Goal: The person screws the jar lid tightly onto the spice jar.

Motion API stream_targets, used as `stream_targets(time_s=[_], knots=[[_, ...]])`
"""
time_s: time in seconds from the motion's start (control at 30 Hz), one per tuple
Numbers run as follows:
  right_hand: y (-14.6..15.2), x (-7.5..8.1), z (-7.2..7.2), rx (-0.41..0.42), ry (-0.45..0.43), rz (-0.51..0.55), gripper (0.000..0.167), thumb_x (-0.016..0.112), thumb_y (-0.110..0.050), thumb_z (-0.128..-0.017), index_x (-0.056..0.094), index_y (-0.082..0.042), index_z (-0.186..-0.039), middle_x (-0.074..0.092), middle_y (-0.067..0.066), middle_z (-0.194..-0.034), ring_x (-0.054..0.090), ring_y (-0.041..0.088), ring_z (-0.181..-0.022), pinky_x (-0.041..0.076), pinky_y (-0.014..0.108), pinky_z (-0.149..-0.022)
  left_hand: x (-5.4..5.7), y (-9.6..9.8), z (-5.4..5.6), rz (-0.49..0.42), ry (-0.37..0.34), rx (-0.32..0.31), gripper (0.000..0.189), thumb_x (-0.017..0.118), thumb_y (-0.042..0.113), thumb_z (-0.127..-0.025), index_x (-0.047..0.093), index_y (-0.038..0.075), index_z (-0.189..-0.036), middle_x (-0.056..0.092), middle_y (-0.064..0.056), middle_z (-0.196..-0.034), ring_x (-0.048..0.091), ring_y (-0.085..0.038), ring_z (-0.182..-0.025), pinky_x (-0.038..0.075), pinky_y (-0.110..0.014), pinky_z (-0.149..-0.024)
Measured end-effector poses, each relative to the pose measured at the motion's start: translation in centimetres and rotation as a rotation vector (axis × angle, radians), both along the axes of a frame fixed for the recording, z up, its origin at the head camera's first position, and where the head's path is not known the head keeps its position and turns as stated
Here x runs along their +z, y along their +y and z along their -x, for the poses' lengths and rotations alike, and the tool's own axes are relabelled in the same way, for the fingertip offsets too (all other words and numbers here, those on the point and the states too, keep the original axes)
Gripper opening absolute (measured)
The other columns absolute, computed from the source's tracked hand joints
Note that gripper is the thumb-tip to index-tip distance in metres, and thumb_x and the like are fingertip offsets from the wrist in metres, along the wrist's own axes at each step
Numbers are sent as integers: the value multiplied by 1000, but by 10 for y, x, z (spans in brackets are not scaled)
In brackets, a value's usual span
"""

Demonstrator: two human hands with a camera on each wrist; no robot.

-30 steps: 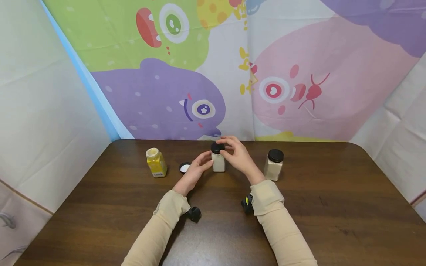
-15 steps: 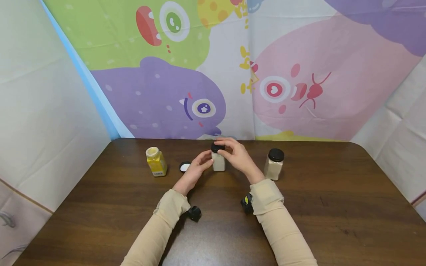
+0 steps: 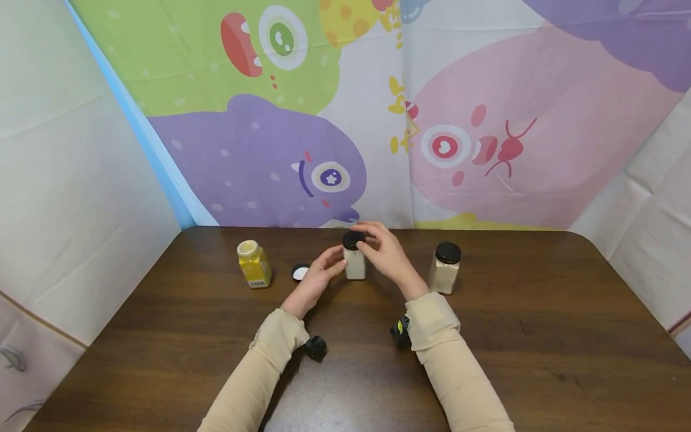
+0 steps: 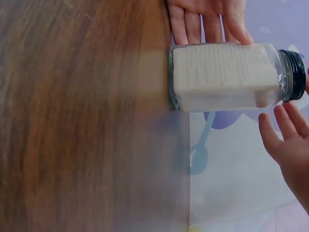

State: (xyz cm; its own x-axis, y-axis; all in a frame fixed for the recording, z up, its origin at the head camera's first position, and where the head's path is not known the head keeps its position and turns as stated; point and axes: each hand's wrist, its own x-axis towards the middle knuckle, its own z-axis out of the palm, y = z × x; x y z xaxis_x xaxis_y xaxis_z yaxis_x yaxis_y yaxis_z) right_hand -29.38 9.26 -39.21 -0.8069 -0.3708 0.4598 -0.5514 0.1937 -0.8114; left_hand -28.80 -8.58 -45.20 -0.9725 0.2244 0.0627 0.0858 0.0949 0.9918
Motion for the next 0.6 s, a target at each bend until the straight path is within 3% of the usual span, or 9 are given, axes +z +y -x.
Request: stream_targets(time_s=[0.17, 0.43, 0.6], knots=[[2, 13, -10, 109, -23, 20, 40, 40, 18, -84, 46, 13, -123, 38, 30, -134, 35, 41, -126, 31, 49, -103, 1, 0, -1, -4, 0, -2, 46, 55, 22, -91, 42, 11, -134, 46, -10, -135, 41, -26, -125, 34, -42, -103], [3, 13, -12, 109, -15, -7, 31, 45, 15, -86, 51, 14, -116, 44, 31, -129, 41, 41, -122, 33, 49, -101, 21, -1, -13, -10, -24, -39, 48, 53, 17, -92, 38, 5, -136, 41, -16, -138, 37, -31, -128, 32, -46, -104], [3, 10, -11, 79, 1, 11, 29, 52, 12, -85, 54, 14, -113, 47, 32, -124, 46, 41, -115, 38, 50, -97, 10, -1, -5, -2, -27, -35, 50, 54, 21, -92, 38, 8, -137, 41, -13, -139, 37, -28, -129, 31, -44, -105]])
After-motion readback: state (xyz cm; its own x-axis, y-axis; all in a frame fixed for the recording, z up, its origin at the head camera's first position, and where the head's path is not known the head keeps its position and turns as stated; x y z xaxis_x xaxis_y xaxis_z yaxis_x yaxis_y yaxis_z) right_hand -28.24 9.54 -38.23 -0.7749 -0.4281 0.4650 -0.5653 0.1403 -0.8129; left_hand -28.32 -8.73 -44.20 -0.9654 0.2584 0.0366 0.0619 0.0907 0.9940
